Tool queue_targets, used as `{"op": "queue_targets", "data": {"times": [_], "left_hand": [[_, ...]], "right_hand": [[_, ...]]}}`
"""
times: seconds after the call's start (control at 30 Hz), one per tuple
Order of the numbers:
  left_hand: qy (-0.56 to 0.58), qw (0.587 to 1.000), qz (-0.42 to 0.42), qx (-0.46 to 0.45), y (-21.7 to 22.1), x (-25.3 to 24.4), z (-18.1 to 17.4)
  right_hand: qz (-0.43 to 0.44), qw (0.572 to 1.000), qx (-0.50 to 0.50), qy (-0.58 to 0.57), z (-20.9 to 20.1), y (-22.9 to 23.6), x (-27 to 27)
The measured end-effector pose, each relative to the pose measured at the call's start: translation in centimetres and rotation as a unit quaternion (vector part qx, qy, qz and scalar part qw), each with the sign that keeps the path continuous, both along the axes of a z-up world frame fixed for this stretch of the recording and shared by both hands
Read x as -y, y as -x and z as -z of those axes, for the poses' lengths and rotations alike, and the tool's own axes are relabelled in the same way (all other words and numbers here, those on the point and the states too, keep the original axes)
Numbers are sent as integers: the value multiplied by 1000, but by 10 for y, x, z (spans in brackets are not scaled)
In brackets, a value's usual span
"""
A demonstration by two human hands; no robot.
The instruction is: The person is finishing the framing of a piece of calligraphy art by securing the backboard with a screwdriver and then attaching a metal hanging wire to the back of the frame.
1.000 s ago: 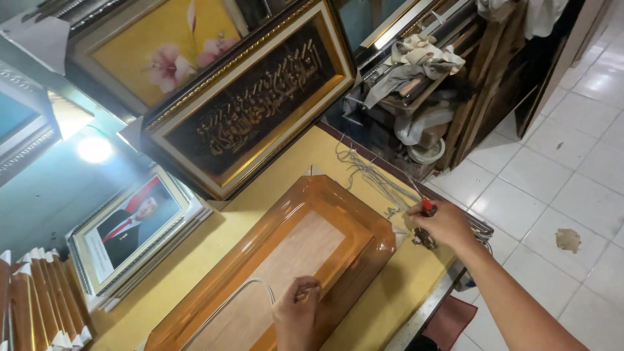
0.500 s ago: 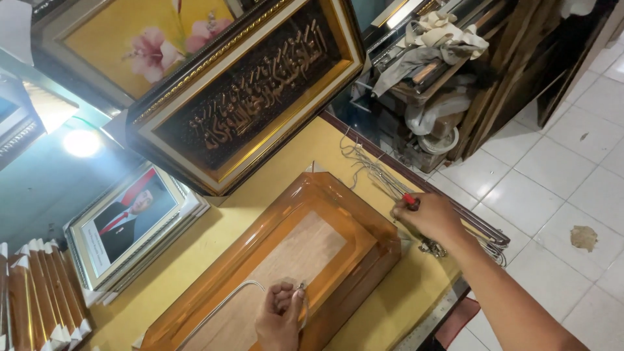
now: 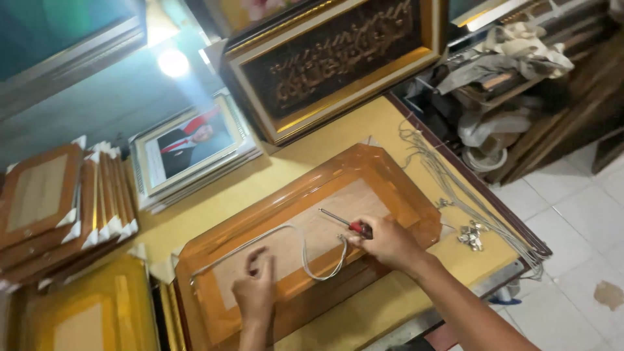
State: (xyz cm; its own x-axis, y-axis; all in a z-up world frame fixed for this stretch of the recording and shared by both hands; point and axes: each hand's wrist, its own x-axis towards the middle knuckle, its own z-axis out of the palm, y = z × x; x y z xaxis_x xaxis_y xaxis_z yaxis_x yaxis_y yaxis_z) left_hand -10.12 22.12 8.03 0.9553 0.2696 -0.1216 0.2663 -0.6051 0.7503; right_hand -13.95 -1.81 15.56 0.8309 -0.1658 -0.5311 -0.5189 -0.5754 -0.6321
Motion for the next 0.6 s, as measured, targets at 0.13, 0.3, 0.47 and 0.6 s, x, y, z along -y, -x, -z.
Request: {"op": "queue_targets", "data": {"times": [0.13, 0.3, 0.47, 0.6], "left_hand": [[-51, 981, -90, 163, -12, -91, 27], [-46, 984, -108, 133, -31, -172, 70], [-111, 990, -52, 69, -45, -186, 90], [-158, 987, -17, -33, -49, -176, 69]], "right_hand": [[-61, 996, -10, 70, 12, 8, -42], [-47, 999, 4, 7, -6, 26, -91], [-66, 996, 21, 54, 19, 34, -116], [-52, 998, 33, 25, 30, 35, -134]]}}
